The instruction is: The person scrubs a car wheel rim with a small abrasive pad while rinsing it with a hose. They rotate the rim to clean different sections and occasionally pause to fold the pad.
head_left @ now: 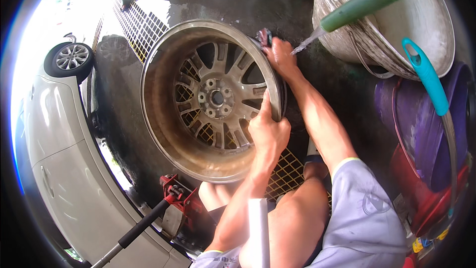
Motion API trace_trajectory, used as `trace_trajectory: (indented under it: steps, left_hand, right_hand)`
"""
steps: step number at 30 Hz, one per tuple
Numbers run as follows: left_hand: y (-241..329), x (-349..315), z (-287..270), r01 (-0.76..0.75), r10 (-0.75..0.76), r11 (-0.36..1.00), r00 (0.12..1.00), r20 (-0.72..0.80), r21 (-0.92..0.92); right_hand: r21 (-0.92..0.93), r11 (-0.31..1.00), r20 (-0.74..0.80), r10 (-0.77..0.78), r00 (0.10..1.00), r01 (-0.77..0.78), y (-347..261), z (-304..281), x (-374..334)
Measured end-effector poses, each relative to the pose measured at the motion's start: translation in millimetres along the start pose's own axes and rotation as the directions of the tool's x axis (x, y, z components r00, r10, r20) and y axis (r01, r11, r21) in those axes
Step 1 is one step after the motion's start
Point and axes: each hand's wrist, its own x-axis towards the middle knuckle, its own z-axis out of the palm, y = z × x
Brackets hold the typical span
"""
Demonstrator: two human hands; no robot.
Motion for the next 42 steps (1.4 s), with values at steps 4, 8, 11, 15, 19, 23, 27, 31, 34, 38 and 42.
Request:
trace_trajectory:
  steps: [4,8,11,15,19,23,27,31,34,38,42]
  left_hand:
    - [-7,1,-1,-0.046,0.046,0.997,0.999,-0.004,-0.065]
    - [-12,0,-6,-0.01,0.009,0.999,0.999,-0.033,-0.038]
    - [-3,-1,3,-0.058,0.056,0.994,0.998,-0.019,-0.094]
    - [-11,1,-1,-0.052,0.05,0.997,0.998,-0.04,-0.053]
    - [-12,2,0,-0.078,0.076,0.996,0.996,-0.049,-0.036]
    - [-10,1,4,-0.083,0.08,0.994,0.996,-0.037,-0.07]
    - [-12,4,-2,-0.046,0.044,0.998,0.998,-0.038,-0.044]
    - [-12,1,1,-0.044,0.043,0.998,0.999,-0.031,-0.039]
    - [-10,-2,3,-0.067,0.065,0.995,0.998,-0.028,-0.069]
    - [-14,0,4,-0.102,0.097,0.993,0.992,-0.075,-0.058]
    - [-15,1,-2,-0.066,0.06,0.995,0.995,-0.076,-0.079]
  right_hand:
    - [0.027,1.0,0.035,0.014,0.999,-0.015,-1,5,0]
    - [0.021,0.999,-0.012,0.036,0.999,-0.036,6,13,-34]
    - [0.1,0.986,-0.141,-0.118,0.983,0.132,22,3,-4]
    - [-0.031,0.999,0.017,0.01,1.0,-0.01,2,7,-11]
    - [0.056,0.996,-0.026,0.071,0.997,-0.07,9,7,-26]
    - [0.057,0.995,0.011,0.08,0.997,-0.081,-10,-5,10]
    - [0.045,0.999,0.036,0.019,0.999,-0.021,12,-2,-22]
    - [0.03,0.996,-0.018,0.089,0.996,-0.089,27,4,-35]
    - [0.029,0.999,-0.072,0.032,0.997,-0.03,14,5,6]
    - [0.07,0.989,-0.037,0.133,0.99,-0.13,22,14,-20]
    - [0.078,0.994,-0.023,0.085,0.996,-0.083,13,13,-36]
